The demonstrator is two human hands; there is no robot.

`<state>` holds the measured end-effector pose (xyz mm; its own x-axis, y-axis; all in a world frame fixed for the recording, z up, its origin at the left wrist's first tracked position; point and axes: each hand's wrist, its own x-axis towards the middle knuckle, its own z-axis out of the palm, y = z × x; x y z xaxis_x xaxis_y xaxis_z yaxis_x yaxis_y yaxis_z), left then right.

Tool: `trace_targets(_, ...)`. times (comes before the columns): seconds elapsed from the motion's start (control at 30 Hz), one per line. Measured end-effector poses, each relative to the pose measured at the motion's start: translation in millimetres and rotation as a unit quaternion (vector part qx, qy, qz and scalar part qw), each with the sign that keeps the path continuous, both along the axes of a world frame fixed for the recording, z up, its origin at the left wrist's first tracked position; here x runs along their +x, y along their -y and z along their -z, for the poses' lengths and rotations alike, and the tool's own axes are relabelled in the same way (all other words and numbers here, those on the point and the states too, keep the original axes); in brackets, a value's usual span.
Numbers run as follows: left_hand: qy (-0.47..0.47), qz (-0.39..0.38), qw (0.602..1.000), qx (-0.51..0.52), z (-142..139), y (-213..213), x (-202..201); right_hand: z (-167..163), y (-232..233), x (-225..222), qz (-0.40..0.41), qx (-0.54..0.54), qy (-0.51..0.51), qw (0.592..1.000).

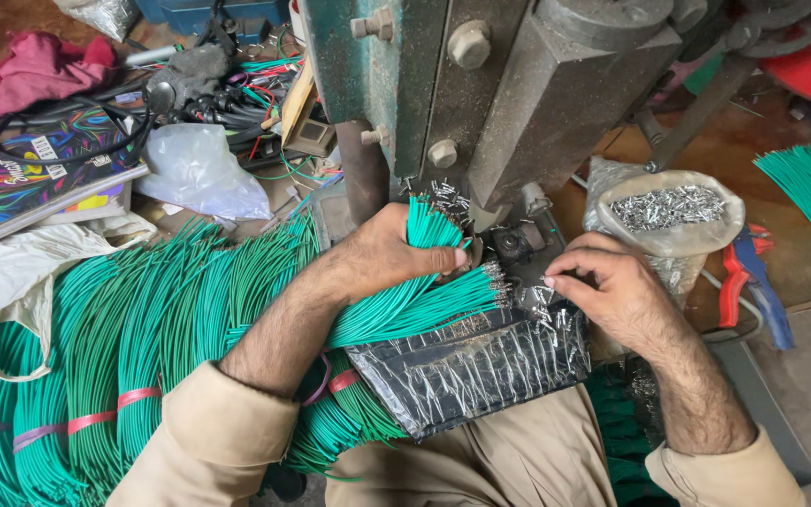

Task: The person holds a bundle of green wires, inserts the end of one wire into a metal terminal, and operates a bench press machine to crimp the terminal onto the wire. They repeat this for wire after wire, adding each finished wire to the bundle in their left hand.

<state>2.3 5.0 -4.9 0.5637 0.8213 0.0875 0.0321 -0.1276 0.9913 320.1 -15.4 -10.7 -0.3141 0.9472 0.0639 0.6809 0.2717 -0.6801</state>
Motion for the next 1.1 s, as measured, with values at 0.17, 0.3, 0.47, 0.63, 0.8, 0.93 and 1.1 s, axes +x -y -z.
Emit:
trace_targets(0.17, 0.006, -0.023, 1.0, -0.016, -0.7, -0.5, -2.2, 12.0, -0.8, -2.6, 0.013, 0.026, -0.135, 0.99)
trace_targets(0.3, 0.023, -0.027, 0.999, -0.027, -2.8, 0.6, -1.8, 18.9, -8.6, -10.4, 0.03, 0.03, -0.275, 0.961)
trace_targets(0.47, -0.021, -0.083, 0.996, -0.023, -5.4, 0.1, 1.3, 19.9, -22.3, -38.7, -0.037, 0.003, -0.343, 0.939)
trace_targets(0.63, -0.033, -0.092, 0.995, -0.019, -3.8, 0.3, 1.2, 25.4, -22.1, -64.6, -0.067, 0.028, -0.335, 0.94)
trace_targets(0.8, -0.009, -0.083, 0.996, -0.02, -1.1, -1.4, 0.6, 26.2, -24.6, -67.4, -0.041, 0.018, -0.294, 0.955)
trace_targets(0.93, -0.019, -0.085, 0.996, -0.021, 0.8, -2.4, 1.2, 28.2, -23.3, -68.1, -0.025, -0.001, -0.279, 0.96)
trace_targets(1.1, -0.018, -0.083, 0.996, -0.024, -0.1, -2.7, 0.9, 27.4, -23.7, -67.7, -0.012, 0.009, -0.267, 0.963)
